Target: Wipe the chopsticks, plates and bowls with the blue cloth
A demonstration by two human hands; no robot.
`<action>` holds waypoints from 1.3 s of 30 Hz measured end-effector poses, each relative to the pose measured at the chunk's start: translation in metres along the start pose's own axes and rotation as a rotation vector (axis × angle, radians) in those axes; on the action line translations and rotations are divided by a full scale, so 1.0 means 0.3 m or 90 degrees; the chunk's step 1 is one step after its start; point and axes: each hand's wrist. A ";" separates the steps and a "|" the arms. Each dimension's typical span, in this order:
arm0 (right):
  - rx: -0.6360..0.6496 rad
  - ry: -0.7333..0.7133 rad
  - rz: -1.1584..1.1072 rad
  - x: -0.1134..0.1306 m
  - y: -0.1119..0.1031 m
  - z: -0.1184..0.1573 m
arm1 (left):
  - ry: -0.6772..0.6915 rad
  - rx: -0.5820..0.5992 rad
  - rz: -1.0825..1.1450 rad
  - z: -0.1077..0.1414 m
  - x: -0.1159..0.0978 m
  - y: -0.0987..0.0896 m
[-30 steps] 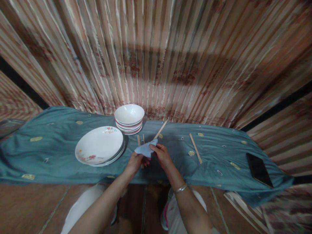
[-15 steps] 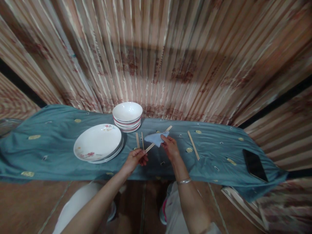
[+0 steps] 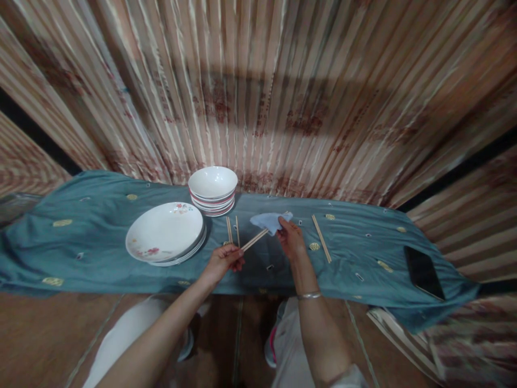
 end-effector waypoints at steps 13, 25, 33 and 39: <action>0.063 0.048 0.056 -0.042 0.028 0.052 | -0.003 -0.005 0.011 0.000 0.008 -0.014; 0.108 0.076 0.129 -0.117 0.056 0.113 | -0.003 -0.014 0.046 -0.013 0.013 -0.010; 0.131 0.074 0.157 -0.156 0.065 0.151 | 0.006 -0.024 0.056 -0.016 0.017 -0.007; 0.163 0.061 0.184 -0.177 0.064 0.166 | 0.018 -0.018 0.006 -0.012 0.006 0.001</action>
Point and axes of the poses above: each hand's wrist, its own z-axis away from the middle knuckle, its own y-axis out of the palm, x = y × z, and after that the axes turned 13 degrees about -x, right-handed
